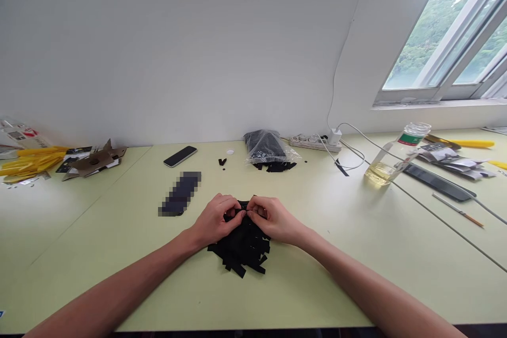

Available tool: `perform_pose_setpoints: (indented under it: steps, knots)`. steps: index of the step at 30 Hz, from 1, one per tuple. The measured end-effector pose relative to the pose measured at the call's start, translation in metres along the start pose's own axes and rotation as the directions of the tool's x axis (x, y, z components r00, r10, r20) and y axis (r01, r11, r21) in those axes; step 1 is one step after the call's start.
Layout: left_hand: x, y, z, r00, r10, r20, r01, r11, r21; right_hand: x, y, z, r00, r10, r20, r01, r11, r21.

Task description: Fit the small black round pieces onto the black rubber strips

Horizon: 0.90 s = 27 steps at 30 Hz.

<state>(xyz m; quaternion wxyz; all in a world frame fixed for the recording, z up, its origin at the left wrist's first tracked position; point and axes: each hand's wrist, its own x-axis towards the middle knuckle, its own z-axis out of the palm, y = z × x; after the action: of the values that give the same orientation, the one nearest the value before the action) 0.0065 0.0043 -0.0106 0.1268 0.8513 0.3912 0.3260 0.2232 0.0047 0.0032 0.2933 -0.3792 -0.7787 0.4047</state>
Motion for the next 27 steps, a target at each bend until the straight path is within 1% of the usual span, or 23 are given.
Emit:
perform_pose_setpoints:
  steps: [3,5,9,11,12,14,15,17,18,20,22,24,27]
  knots:
    - [0.000,-0.001,0.002,1.000,-0.020,0.014,0.020,1.000,-0.010,-0.001,0.001,-0.001,1.000,-0.027,0.008,0.027,0.998,-0.048]
    - [0.001,-0.001,-0.001,0.999,-0.043,0.027,0.043,0.999,-0.002,-0.001,-0.002,-0.002,0.999,-0.041,0.020,0.042,0.997,-0.071]
    - [0.005,0.001,-0.016,0.992,-0.119,0.046,0.118,0.993,0.026,-0.002,-0.013,-0.010,0.996,-0.025,0.090,0.036,0.992,-0.120]
    - [0.007,0.004,-0.026,0.992,-0.118,0.054,0.117,0.993,0.032,-0.005,-0.018,-0.015,0.989,-0.022,0.143,0.050,0.979,-0.197]
    - [0.008,0.006,-0.030,0.992,-0.109,0.063,0.107,0.994,0.027,-0.009,-0.020,-0.018,0.988,-0.025,0.152,0.062,0.968,-0.242]
    - [0.008,0.012,-0.036,0.990,-0.085,0.112,0.083,0.996,0.022,-0.019,-0.020,-0.022,0.992,-0.041,0.116,0.077,0.942,-0.328]
    - [0.007,0.015,-0.037,0.985,-0.062,0.160,0.057,0.998,0.035,-0.025,-0.019,-0.023,0.996,-0.048,0.077,0.073,0.927,-0.367]
    - [0.002,0.019,-0.037,0.961,-0.012,0.275,-0.012,0.996,0.085,-0.041,-0.013,-0.024,0.999,-0.038,0.006,0.036,0.896,-0.442]
    - [-0.002,0.019,-0.036,0.946,0.006,0.325,-0.045,0.992,0.114,-0.048,-0.009,-0.024,1.000,-0.016,-0.011,0.009,0.879,-0.477]
    - [-0.011,0.016,-0.034,0.918,0.007,0.397,-0.080,0.983,0.167,-0.060,0.000,-0.022,0.999,0.051,0.003,-0.042,0.846,-0.531]
    - [-0.022,0.008,-0.032,0.902,-0.032,0.430,-0.061,0.978,0.201,-0.066,0.008,-0.019,0.993,0.111,0.043,-0.068,0.823,-0.563]
    - [-0.030,0.000,-0.030,0.890,-0.072,0.451,-0.033,0.975,0.219,-0.064,0.014,-0.016,0.988,0.139,0.072,-0.073,0.814,-0.576]
    - [-0.034,-0.008,-0.026,0.886,-0.089,0.455,-0.025,0.971,0.239,-0.047,0.015,-0.010,0.985,0.113,0.134,-0.016,0.819,-0.573]
